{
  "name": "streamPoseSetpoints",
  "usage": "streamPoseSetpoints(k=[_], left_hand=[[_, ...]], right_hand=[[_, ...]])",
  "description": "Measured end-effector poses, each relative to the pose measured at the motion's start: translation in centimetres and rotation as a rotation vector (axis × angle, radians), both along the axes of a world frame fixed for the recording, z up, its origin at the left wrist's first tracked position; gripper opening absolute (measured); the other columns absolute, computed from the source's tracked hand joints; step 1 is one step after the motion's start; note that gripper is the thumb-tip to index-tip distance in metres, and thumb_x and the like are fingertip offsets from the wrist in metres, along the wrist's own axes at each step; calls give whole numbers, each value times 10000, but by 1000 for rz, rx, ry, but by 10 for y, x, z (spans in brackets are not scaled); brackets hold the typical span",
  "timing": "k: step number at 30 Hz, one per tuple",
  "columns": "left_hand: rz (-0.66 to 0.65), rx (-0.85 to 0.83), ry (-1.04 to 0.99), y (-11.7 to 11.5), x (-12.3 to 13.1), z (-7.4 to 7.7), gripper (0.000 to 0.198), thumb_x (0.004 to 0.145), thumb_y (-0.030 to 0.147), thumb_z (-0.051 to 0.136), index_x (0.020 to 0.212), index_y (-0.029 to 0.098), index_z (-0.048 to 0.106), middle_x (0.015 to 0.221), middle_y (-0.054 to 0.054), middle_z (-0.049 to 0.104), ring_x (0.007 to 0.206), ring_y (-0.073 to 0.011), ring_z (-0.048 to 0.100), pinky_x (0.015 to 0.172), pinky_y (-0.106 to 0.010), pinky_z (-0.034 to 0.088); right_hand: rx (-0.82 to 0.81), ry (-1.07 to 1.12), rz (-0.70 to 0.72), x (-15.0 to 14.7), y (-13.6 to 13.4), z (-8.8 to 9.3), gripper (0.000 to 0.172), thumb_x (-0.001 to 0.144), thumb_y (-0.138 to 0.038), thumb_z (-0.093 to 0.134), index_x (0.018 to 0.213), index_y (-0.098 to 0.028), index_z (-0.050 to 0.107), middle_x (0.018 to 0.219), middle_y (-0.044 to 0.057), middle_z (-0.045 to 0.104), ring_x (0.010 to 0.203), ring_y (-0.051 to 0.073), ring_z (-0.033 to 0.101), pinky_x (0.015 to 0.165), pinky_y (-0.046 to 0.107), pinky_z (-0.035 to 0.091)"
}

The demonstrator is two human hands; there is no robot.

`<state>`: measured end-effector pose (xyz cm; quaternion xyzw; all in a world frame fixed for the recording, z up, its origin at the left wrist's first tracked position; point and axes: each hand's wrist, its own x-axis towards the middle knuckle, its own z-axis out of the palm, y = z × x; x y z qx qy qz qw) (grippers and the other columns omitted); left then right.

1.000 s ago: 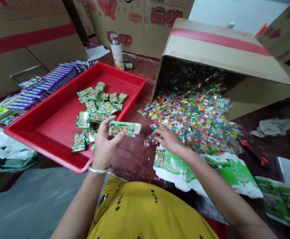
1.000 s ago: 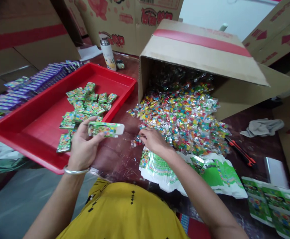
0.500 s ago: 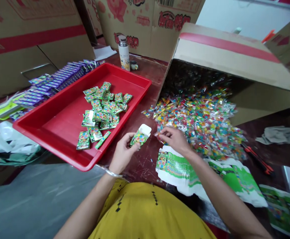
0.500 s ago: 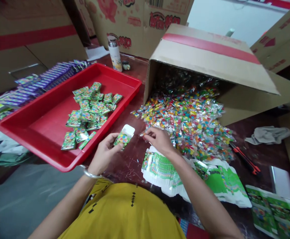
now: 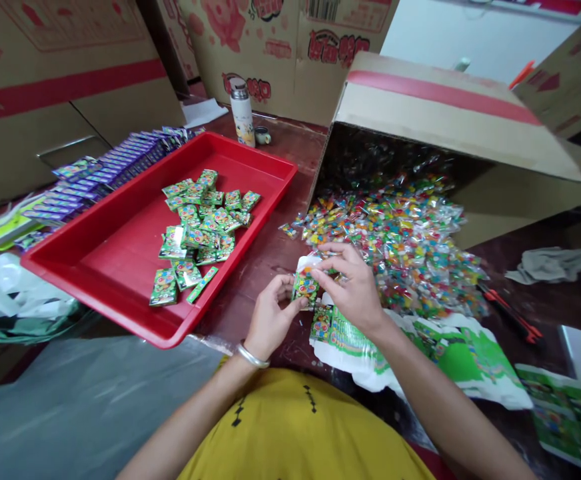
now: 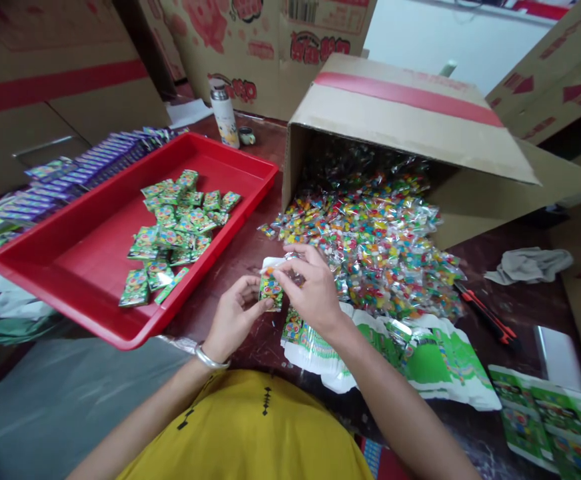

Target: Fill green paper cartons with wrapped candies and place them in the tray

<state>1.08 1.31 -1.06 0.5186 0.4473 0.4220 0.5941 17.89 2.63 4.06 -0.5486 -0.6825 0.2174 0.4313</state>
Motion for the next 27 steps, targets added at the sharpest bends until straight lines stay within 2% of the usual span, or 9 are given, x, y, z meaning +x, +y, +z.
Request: streamPoseSetpoints(k=[4,7,12,14,17,19,21,24,27], left_hand=[[11,26,7,-5,3,-3,249,795,187,704,1003,176,567,991,-51,685,909,-173,677,857,-317,536],[38,48,28,-9,5,-5,236,818,187,674,1022,185,555,1006,-51,682,933,-180,680,865,-322,541],[148,156,148,-12,5,-5,266,836,213,658,1085,207,565,1051,-54,675,977,-196,676,893,-333,542],[175,199,203,-12,4,-5,260,833,213,662,1080,210,579,1047,-53,676,975,-198,675,900,-332,541],[172,177,179,-11,2,-5,264,832,212,660,1083,209,578,1044,-50,678,960,-193,682,865,-318,559],[157,142,134,-11,1,-5,283,831,216,660,1100,209,571,1055,-54,680,964,-194,688,849,-315,569],[141,121,104,-11,1,-4,293,827,222,666,1104,210,570,1059,-57,682,970,-197,692,852,-321,572],[140,111,63,-11,1,-2,321,820,224,681,1115,209,555,1059,-59,678,968,-190,689,874,-326,565],[143,121,20,-11,1,1,437,823,216,689,1220,225,506,1084,-58,662,984,-181,676,899,-330,554]], right_hand=[[-92,-96,76,10,3,8,154,894,-248,624,774,-224,717,1217,80,635,1154,237,587,996,400,434],[-111,-110,118,11,4,12,137,885,-222,628,776,-218,712,1255,74,637,1185,237,575,1026,407,408],[-229,168,72,-2,3,5,186,909,-250,591,760,-203,692,1172,67,688,1103,219,633,981,387,457],[-245,196,48,-5,3,2,199,920,-262,572,775,-203,694,1147,74,701,1088,226,641,963,392,474],[-129,-32,17,-3,2,2,157,907,-259,593,804,-217,703,1204,89,677,1165,264,590,1019,448,433],[0,-184,-7,1,0,6,101,893,-269,621,908,-234,714,1256,95,646,1214,286,543,1066,487,386],[73,-237,23,4,-1,10,169,899,-284,620,1047,-262,700,1286,86,623,1220,285,534,1073,499,382],[62,-251,161,6,-2,11,183,917,-306,602,1070,-295,701,1294,64,617,1206,269,547,1048,489,420],[-10,-209,238,7,-4,6,171,897,-341,637,1043,-288,708,1299,65,613,1225,268,541,1049,477,430]])
